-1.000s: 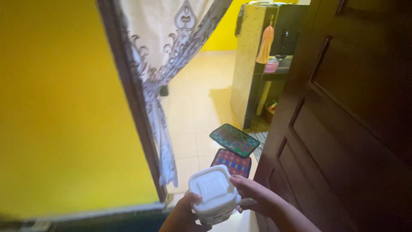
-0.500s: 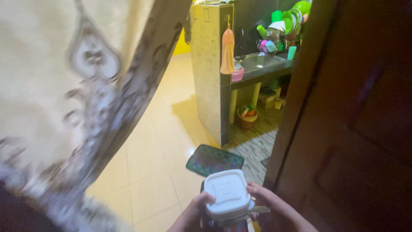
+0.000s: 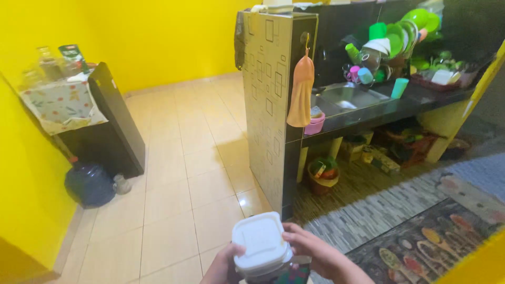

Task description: The person moves a bean bag, washes a container, and plugs in an appliance.

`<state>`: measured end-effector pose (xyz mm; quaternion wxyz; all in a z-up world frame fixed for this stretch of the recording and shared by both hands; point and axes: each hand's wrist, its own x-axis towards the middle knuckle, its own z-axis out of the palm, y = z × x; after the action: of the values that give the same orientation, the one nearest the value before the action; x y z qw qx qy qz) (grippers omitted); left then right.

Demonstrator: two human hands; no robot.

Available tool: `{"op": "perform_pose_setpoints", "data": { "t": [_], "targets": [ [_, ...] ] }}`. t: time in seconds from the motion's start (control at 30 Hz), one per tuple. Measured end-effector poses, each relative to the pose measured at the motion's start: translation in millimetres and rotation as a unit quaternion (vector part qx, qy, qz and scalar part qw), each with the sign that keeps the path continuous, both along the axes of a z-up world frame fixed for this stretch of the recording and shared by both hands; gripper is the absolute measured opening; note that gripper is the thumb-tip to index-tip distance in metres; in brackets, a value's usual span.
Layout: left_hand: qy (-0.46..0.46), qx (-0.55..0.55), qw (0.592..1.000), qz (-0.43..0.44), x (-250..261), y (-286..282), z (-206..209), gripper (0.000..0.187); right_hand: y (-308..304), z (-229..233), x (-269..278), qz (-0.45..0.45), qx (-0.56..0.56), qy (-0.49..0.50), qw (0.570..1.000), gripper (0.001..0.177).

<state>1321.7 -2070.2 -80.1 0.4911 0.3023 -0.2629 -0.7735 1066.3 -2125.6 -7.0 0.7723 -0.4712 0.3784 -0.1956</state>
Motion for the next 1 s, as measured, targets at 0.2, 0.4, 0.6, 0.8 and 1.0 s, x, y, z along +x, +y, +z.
{"op": "perform_pose_setpoints", "data": {
  "t": [0.2, 0.4, 0.6, 0.8, 1.0],
  "targets": [
    [0.014, 0.07, 0.995, -0.068, -2.8, -142.3, 0.2, 0.078, -103.9, -14.2, -2.9, -0.118, -0.001, 0.029, 0.993, 0.068],
    [-0.028, 0.066, 0.989, -0.132, -75.5, -262.9, -0.7, 0.076, -180.6, -23.6, -70.3, -0.223, 0.01, 0.03, 0.974, 0.07],
    [-0.202, 0.049, 0.965, -0.162, -182.8, -358.5, 17.5, 0.073, -267.2, -32.0, -179.2, -0.284, 0.0, 0.032, 0.958, 0.074],
    [-0.191, 0.053, 0.964, -0.176, -276.3, -470.6, 29.1, 0.073, -378.3, -4.7, -264.1, -0.321, 0.016, 0.15, 0.935, 0.076],
    [-0.254, 0.068, 0.954, -0.144, -349.8, -564.2, 13.6, 0.074, -468.6, -34.0, -341.1, -0.293, 0.006, 0.109, 0.95, 0.071]
  ]
}}
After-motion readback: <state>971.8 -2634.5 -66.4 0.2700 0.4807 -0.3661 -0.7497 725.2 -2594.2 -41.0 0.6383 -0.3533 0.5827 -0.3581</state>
